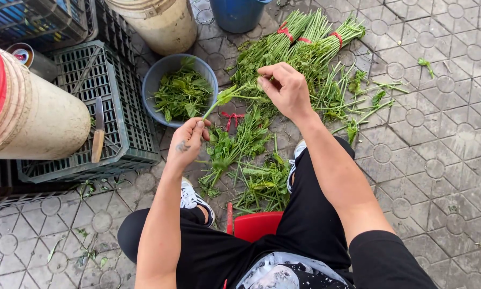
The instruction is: Plucking leaves from vegetable stems and placing them into a bowl
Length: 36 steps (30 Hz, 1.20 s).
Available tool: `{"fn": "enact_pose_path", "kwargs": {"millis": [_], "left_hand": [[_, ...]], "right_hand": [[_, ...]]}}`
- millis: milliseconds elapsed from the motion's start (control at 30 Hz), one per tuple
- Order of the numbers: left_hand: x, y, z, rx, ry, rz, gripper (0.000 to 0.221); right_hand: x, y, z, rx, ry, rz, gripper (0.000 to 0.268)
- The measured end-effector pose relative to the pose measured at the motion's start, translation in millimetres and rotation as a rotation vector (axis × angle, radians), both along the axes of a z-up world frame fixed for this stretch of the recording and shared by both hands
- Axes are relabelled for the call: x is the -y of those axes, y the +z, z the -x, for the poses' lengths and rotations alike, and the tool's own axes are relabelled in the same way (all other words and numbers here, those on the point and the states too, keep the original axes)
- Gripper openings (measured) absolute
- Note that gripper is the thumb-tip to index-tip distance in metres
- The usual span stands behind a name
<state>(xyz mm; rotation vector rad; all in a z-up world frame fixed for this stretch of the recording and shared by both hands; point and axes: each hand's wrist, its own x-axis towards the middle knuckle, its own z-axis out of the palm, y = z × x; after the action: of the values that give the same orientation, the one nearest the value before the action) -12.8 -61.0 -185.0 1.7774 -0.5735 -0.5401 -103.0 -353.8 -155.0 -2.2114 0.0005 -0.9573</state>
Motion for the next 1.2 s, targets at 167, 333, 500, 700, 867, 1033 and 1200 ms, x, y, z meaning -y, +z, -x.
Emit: {"fn": "enact_pose_path", "kwargs": {"millis": [167,333,500,700,867,1033,1200], "left_hand": [[1,8,5,-0.22,0.001,0.191,0.029],[-6,0,6,-0.26,-0.032,0.243,0.028],[-10,4,13,-0.284,-0.119,0.237,0.028],[-13,8,12,-0.26,-0.194,0.214,0.027],[-15,15,6,-0.254,-0.19,0.214,0.026],[-16,6,2,-0.228,-0.202,0.195,0.027],[-16,14,4,-0.221,-0.212,0.176,0.027]], "right_hand": [[-1,7,1,0.064,-0.036,0.059,0.008],[-1,-5,-3,0.079,0.012,0.16,0.007],[-44,2,-10,0.026,0.214,0.171,0.01],[-55,3,-13,-0.057,0.225,0.184,0.007],[-49,6,-3,-0.177,0.242,0.182,0.01],[-43,-3,-3,-0.166,0.329,0.043,0.008],[-40,2,-1,-0.177,0.325,0.027,0.009]]}}
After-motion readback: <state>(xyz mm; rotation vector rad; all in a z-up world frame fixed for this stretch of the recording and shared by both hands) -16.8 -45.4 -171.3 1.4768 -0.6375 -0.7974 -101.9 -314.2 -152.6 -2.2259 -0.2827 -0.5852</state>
